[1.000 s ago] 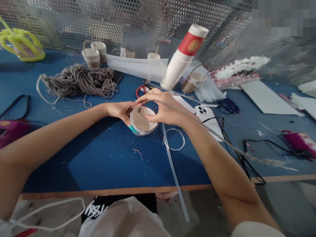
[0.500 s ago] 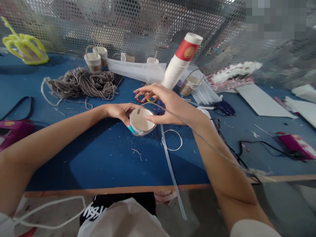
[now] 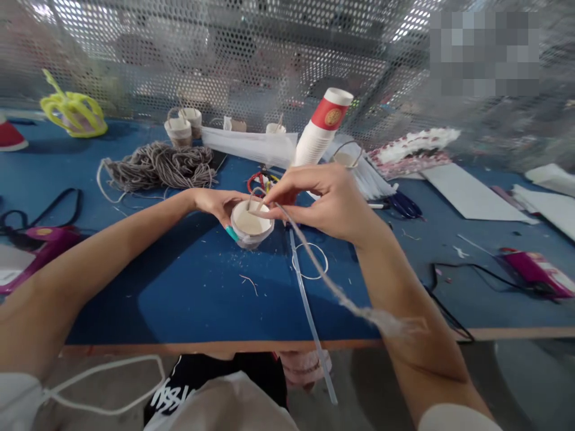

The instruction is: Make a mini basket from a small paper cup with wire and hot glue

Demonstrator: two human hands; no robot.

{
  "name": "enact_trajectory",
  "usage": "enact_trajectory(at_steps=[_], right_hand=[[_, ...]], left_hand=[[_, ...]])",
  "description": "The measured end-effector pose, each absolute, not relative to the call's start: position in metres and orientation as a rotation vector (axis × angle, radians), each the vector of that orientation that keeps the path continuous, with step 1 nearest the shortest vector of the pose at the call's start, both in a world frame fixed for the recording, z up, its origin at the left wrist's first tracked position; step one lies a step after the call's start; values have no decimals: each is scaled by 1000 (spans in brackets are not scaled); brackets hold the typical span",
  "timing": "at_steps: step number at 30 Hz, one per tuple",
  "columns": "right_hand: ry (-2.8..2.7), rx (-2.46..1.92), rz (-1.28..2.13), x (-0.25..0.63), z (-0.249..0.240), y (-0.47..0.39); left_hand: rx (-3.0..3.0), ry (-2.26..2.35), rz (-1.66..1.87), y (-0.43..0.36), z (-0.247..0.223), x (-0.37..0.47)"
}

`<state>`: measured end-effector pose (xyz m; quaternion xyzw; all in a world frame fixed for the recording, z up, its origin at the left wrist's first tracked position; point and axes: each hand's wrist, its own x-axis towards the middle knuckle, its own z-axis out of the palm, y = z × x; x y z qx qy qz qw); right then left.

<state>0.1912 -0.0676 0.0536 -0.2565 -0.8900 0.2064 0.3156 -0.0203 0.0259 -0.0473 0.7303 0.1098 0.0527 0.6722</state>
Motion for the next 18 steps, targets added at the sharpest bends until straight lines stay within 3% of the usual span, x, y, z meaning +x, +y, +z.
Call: enact_trajectory(at_steps=[7,14,18], right_hand=[[-2306,-679,215,184,48,-73],[-2494,-820,183,169,63,-80],[-2575,-874,245,166,69,-78]], left_hand=[[2055,407,76,10,-6,-25],[2350,440,243,-7,7,-15],[2297,485,144,-5,10,-19]])
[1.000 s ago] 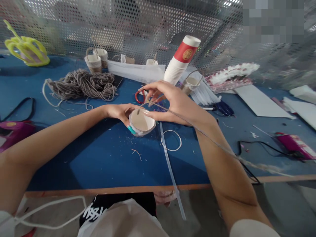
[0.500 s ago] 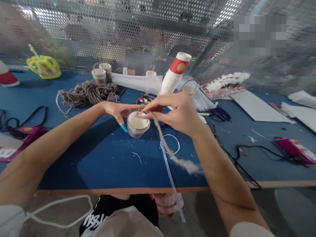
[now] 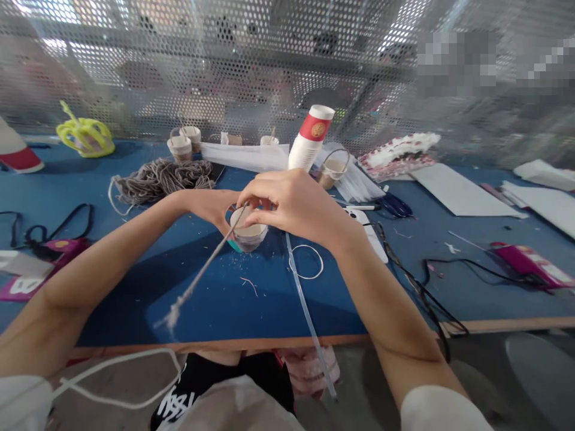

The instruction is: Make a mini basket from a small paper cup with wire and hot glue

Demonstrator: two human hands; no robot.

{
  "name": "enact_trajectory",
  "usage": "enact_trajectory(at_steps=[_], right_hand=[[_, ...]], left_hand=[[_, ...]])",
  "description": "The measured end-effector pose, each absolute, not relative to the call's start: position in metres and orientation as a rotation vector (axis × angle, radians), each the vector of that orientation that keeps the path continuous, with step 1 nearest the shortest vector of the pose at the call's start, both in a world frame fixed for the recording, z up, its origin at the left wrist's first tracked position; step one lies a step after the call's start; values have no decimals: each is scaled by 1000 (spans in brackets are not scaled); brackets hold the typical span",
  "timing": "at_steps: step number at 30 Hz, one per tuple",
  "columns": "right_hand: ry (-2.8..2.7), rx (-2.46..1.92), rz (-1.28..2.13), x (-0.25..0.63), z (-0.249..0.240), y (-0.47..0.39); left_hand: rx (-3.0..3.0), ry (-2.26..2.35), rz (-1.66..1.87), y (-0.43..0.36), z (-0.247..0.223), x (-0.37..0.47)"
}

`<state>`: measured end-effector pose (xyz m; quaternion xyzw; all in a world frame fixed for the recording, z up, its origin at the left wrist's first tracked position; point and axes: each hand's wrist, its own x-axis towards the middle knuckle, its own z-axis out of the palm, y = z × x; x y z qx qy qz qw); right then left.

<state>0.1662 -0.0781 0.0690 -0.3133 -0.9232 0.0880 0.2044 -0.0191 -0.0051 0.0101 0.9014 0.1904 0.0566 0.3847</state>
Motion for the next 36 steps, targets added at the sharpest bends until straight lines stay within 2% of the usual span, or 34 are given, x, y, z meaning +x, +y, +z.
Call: enact_trajectory(at_steps=[7,12,15,23,30,36], right_hand=[[-2446,-1073,448,220,64,-67],[-2565,-1623,425,268,23,-42],[-2664,-1718,341,271,-4,-33],[-2659,-1669,-60,249,-33,-35],[-2555,-1640,106,259,-29,-32],[-2336,-1327,23,277,-12,-31]], left_hand=[[2290,648,110,-7,13,-22],[2367,708,87,-3,13,-25],[2365,736,96,-3,15,-26],[2405,778,148,-2,12,-26],[2444,833,168,1,11,-26],[2383,756,262,3,8,-29]])
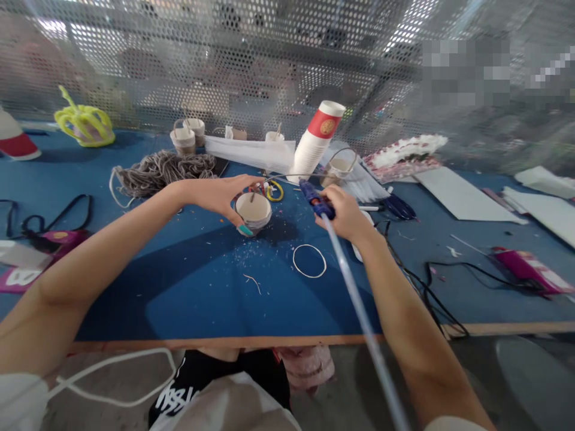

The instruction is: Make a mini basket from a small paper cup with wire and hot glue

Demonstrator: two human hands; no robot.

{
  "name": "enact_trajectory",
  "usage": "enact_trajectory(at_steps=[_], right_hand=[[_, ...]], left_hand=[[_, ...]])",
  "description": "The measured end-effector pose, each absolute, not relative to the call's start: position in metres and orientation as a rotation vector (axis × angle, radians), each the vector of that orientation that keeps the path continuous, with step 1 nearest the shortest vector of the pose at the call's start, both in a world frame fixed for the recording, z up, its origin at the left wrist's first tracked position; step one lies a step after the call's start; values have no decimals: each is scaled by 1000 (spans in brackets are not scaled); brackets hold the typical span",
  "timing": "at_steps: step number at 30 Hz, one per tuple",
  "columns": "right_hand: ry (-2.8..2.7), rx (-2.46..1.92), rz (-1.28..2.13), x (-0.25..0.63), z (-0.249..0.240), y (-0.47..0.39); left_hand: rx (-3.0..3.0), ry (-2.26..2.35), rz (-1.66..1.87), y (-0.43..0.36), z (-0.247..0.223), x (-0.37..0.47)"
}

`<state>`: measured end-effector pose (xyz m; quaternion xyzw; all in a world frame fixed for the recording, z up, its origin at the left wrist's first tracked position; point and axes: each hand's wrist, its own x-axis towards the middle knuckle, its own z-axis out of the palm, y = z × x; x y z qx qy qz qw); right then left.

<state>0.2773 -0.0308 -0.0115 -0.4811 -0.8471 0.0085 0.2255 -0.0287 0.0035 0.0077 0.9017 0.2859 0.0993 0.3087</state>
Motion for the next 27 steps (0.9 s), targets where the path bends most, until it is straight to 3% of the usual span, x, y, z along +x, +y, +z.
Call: enact_trajectory(at_steps=[3,11,16,27], right_hand=[[-2221,-1260,103,282,-3,-36],[-1913,-1259,985,278,10,-57],[-1952,-1196,1060,265,12,-66],[-1808,-1215,1170,239,2,-65]], left_hand=[[2384,728,281,4,7,-31],[2200,857,465,11,-3,-22],[1765,726,866,7,-23,4],[1664,763,1212,1,-34,18]])
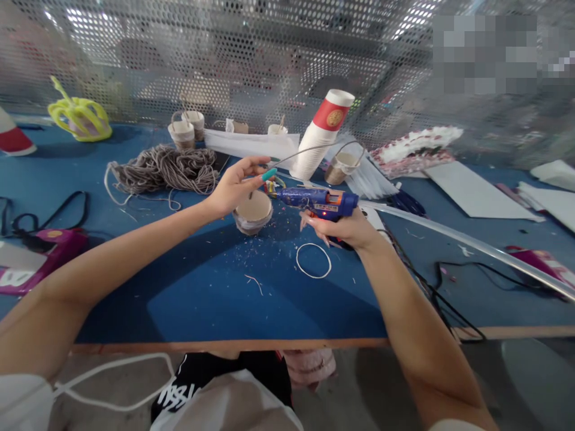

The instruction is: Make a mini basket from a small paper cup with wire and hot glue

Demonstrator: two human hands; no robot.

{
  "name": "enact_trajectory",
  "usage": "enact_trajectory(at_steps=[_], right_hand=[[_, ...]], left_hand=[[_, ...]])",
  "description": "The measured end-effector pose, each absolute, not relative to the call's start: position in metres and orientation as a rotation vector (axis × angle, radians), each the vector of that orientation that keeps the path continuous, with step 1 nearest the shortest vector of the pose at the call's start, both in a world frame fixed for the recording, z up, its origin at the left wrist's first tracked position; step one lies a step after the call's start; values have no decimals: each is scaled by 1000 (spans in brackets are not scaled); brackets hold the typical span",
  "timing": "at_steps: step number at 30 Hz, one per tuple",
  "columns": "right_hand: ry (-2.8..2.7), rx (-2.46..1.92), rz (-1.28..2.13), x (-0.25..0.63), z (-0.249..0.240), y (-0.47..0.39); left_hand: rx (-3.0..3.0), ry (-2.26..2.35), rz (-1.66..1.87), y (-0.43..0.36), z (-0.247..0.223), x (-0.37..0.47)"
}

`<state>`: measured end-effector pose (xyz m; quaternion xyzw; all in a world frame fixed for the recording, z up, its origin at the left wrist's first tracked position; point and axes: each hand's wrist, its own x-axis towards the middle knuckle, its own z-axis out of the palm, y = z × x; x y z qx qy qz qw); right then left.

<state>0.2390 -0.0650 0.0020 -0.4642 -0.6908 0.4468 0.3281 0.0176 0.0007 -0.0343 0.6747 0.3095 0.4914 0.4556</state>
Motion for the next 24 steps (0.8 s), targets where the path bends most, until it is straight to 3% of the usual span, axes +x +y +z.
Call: enact_trajectory(at_steps=[9,24], right_hand=[[-1730,-1311,1205,225,-3,-65],[-2117,-1196,700,243,-5,-62]], left_hand=[[1672,749,1304,6,-41,20],[1754,731,1412,3,-39,19]])
